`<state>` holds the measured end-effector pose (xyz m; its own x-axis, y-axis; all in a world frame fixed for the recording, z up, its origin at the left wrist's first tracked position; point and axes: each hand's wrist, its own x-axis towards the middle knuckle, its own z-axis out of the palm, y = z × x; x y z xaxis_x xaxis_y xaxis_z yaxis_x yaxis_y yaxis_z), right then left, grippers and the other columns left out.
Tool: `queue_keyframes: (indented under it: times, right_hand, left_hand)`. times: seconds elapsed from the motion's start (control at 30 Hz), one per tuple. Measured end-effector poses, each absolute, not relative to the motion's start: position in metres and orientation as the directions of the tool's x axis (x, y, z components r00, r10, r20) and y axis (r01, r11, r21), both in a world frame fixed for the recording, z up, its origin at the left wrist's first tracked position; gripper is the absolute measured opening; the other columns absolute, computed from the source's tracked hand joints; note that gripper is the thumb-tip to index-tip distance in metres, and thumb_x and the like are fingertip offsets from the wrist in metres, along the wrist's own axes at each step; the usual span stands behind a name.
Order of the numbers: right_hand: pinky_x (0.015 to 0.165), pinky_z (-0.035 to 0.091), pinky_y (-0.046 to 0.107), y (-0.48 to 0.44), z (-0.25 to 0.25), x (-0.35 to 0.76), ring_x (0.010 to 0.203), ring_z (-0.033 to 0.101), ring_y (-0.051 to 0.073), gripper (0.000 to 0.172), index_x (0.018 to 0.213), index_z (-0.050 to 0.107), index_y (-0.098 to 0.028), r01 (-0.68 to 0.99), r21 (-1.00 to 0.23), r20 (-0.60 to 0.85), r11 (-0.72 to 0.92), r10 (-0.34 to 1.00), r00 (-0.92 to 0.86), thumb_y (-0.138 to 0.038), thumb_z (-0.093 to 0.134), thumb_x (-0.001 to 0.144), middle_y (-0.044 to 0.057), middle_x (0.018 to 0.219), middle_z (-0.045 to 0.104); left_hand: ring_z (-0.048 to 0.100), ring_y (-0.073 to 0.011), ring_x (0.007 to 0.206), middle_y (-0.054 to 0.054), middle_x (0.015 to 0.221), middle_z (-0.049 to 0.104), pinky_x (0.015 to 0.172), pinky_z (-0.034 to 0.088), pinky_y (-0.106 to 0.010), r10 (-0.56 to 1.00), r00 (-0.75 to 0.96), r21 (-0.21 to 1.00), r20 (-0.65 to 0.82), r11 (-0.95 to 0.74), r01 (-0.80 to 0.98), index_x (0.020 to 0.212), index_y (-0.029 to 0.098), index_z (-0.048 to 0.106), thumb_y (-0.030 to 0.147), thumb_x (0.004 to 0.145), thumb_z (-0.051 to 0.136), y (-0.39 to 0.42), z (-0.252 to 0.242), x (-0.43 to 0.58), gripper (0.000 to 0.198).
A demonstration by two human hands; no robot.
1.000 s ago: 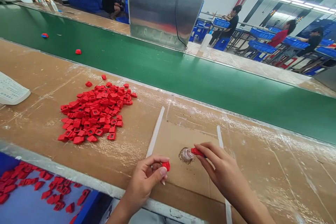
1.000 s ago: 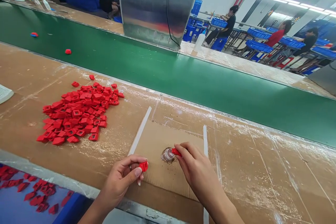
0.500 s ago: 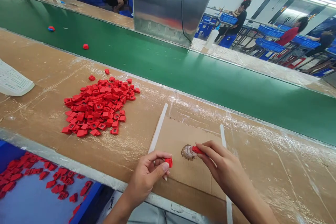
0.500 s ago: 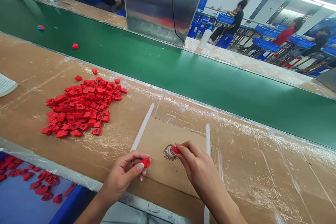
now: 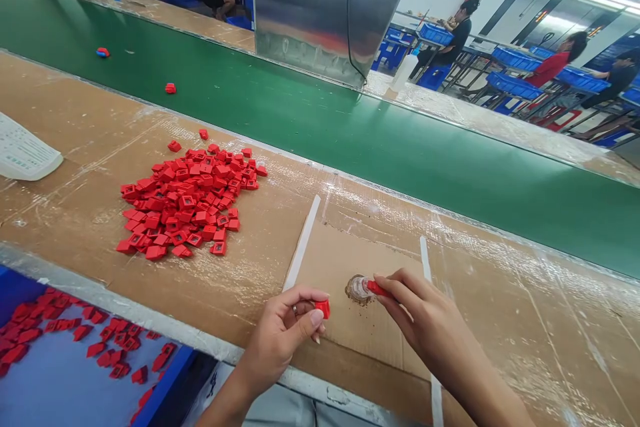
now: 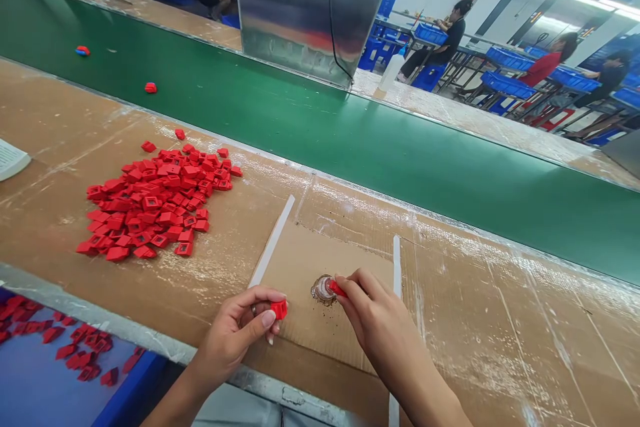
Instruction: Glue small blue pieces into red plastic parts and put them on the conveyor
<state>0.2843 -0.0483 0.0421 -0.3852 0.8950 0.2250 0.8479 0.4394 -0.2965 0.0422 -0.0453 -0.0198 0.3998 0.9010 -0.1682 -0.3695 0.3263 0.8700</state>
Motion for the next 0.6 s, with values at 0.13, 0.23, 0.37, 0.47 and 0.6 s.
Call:
queue_keyframes:
  times: [0.13,0.23,0.37,0.47,0.6]
  right_hand:
    - [0.066,0.049,0.034,-0.049,0.042,0.283,0.078,0.060,0.022,0.029,0.111,0.059,-0.016,0.850,-0.296,0.203,0.436,0.898,-0.390,-0.030,0.033,0.109,0.008,0.094,0.058]
    - [0.065,0.048,0.034,-0.049,0.044,0.282,0.077,0.061,0.022,0.030,0.110,0.060,-0.017,0.853,-0.295,0.200,0.431,0.901,-0.386,-0.030,0.033,0.109,0.008,0.093,0.058]
    - [0.067,0.049,0.033,-0.047,0.047,0.282,0.079,0.062,0.022,0.029,0.111,0.059,-0.018,0.843,-0.304,0.218,0.444,0.894,-0.392,-0.030,0.033,0.109,0.008,0.095,0.059]
    - [0.069,0.049,0.032,-0.046,0.050,0.282,0.082,0.063,0.022,0.026,0.112,0.058,-0.018,0.849,-0.305,0.264,0.431,0.895,-0.360,-0.031,0.036,0.109,0.008,0.098,0.060]
    - [0.067,0.049,0.031,-0.046,0.057,0.283,0.082,0.063,0.021,0.023,0.113,0.058,-0.020,0.862,-0.319,0.291,0.394,0.906,-0.306,-0.032,0.040,0.108,0.007,0.103,0.061]
  left_hand:
    - [0.061,-0.0108,0.070,-0.001,0.080,0.064,0.060,0.050,-0.019,0.903,0.394,0.864,-0.171,0.330,-0.381,0.105,0.020,0.070,0.030,0.088,0.071,-0.045,-0.019,0.043,0.021]
    - [0.061,-0.0111,0.070,-0.001,0.080,0.064,0.060,0.050,-0.019,0.901,0.397,0.861,-0.174,0.335,-0.382,0.105,0.019,0.070,0.030,0.087,0.071,-0.045,-0.020,0.043,0.020]
    - [0.062,-0.0117,0.070,-0.001,0.081,0.066,0.062,0.051,-0.021,0.906,0.384,0.851,-0.178,0.338,-0.402,0.111,0.020,0.070,0.030,0.086,0.073,-0.046,-0.021,0.043,0.027]
    - [0.063,-0.0120,0.070,-0.002,0.082,0.067,0.064,0.051,-0.022,0.901,0.384,0.845,-0.203,0.360,-0.396,0.112,0.019,0.071,0.031,0.084,0.075,-0.045,-0.019,0.043,0.030]
    - [0.062,-0.0112,0.071,-0.001,0.079,0.068,0.069,0.051,-0.022,0.888,0.401,0.841,-0.224,0.384,-0.381,0.106,0.019,0.074,0.030,0.081,0.078,-0.044,-0.015,0.043,0.027]
